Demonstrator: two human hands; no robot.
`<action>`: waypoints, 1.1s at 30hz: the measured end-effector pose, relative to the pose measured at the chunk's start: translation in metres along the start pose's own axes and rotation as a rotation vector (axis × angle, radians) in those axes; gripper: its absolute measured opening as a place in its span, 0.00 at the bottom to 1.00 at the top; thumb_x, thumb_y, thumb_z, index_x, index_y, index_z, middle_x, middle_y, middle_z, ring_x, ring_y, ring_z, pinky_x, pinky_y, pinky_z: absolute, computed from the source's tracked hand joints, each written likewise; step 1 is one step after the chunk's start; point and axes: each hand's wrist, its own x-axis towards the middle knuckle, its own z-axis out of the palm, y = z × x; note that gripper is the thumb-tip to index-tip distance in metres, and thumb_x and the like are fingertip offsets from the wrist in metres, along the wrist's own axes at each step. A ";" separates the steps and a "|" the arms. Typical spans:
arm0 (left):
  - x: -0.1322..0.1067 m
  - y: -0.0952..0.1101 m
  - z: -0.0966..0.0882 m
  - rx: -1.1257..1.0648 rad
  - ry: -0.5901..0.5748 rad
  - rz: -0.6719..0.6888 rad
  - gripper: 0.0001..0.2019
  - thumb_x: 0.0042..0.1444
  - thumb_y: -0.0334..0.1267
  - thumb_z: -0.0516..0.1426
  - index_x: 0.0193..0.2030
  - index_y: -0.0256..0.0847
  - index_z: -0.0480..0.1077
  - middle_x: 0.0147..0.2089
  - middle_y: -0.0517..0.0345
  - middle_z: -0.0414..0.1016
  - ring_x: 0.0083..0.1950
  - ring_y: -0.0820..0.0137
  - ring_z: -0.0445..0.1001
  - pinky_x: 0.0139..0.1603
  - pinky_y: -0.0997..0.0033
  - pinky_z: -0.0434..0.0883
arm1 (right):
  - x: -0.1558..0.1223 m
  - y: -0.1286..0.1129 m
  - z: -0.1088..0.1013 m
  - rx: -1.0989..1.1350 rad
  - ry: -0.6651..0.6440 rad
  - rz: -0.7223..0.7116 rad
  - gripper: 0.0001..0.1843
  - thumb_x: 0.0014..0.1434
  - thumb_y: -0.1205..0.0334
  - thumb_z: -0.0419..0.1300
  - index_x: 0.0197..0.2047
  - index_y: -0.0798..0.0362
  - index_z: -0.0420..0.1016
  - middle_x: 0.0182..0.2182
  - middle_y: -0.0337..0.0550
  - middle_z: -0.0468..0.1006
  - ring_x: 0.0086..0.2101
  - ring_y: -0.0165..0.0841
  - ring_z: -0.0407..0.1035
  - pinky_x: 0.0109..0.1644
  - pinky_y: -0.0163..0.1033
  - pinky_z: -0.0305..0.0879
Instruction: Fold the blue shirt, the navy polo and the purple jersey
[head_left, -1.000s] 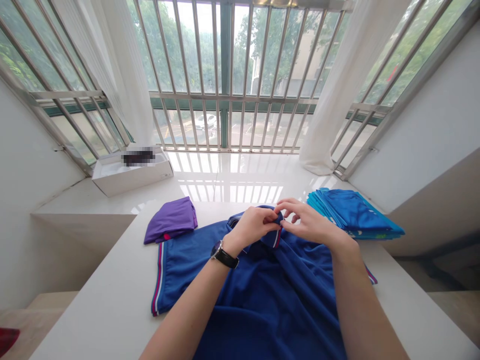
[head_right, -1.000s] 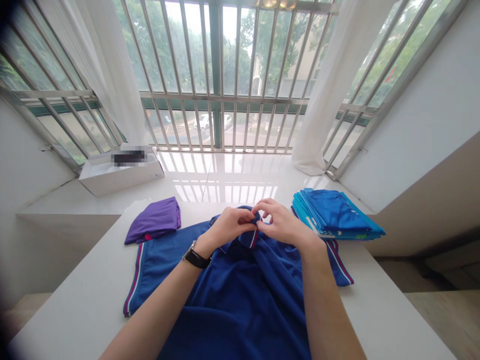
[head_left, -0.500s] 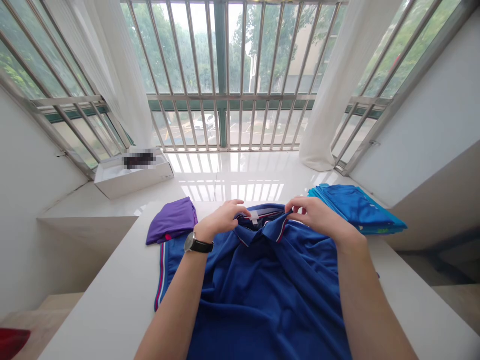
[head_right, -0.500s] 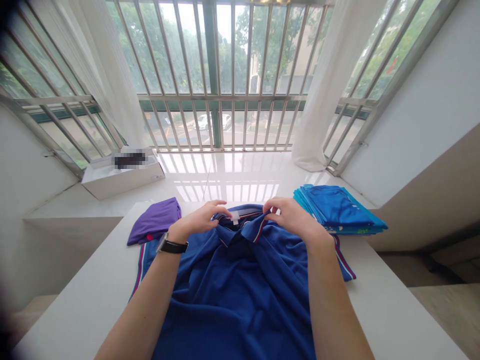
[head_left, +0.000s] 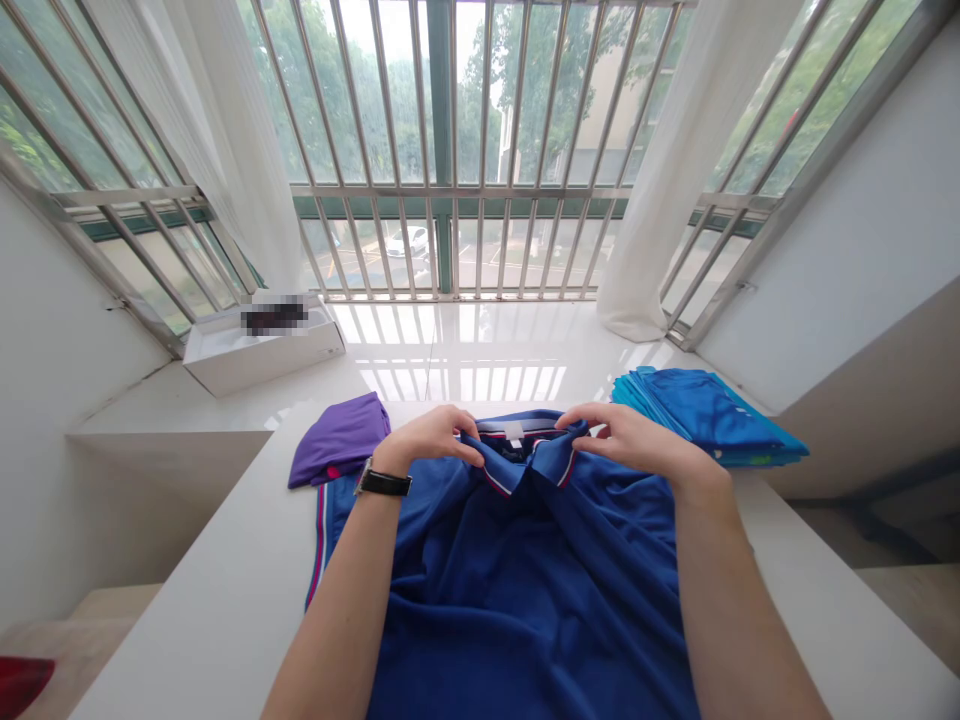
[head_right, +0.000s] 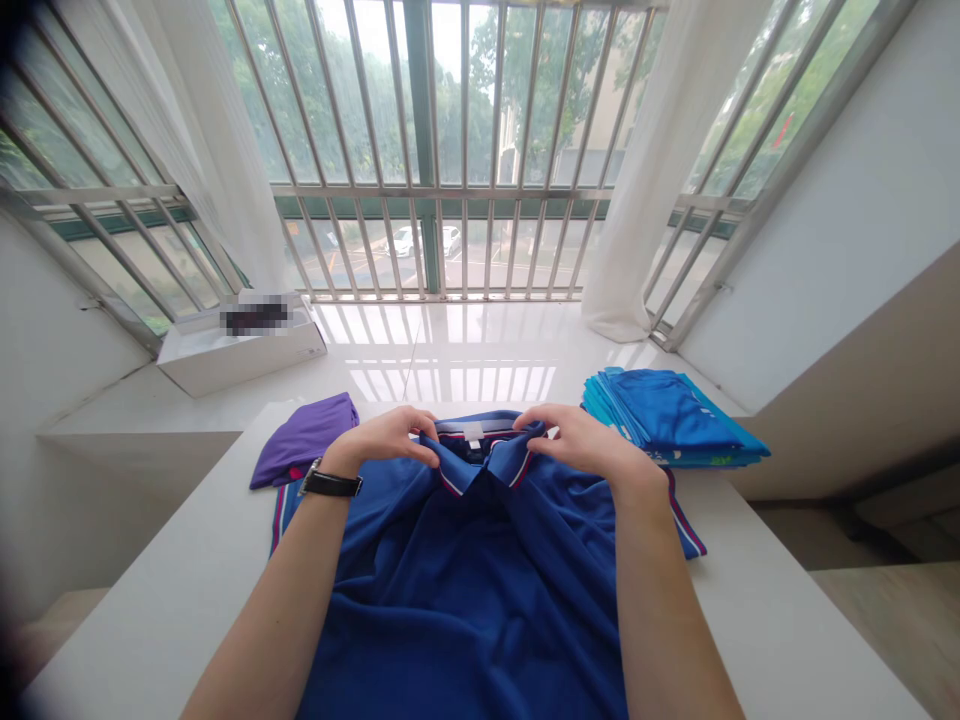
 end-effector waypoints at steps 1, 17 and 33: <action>-0.001 0.000 -0.002 -0.028 0.011 -0.003 0.12 0.46 0.46 0.68 0.33 0.40 0.78 0.36 0.56 0.78 0.40 0.65 0.75 0.40 0.70 0.68 | 0.003 0.000 0.003 0.015 -0.042 -0.011 0.16 0.54 0.55 0.63 0.46 0.46 0.81 0.46 0.42 0.80 0.46 0.42 0.73 0.52 0.43 0.68; -0.014 0.013 -0.013 -0.104 0.092 0.090 0.12 0.59 0.43 0.59 0.46 0.41 0.77 0.46 0.55 0.79 0.48 0.65 0.75 0.46 0.70 0.69 | 0.010 -0.017 0.014 -0.059 -0.203 -0.079 0.12 0.57 0.53 0.61 0.40 0.46 0.83 0.52 0.45 0.74 0.51 0.43 0.70 0.59 0.43 0.63; -0.006 0.017 -0.004 0.011 0.037 0.133 0.12 0.52 0.33 0.61 0.44 0.42 0.79 0.47 0.54 0.77 0.48 0.64 0.74 0.51 0.68 0.69 | 0.024 -0.009 0.032 -0.056 -0.265 -0.020 0.19 0.48 0.56 0.68 0.45 0.44 0.83 0.44 0.43 0.76 0.44 0.42 0.72 0.51 0.41 0.67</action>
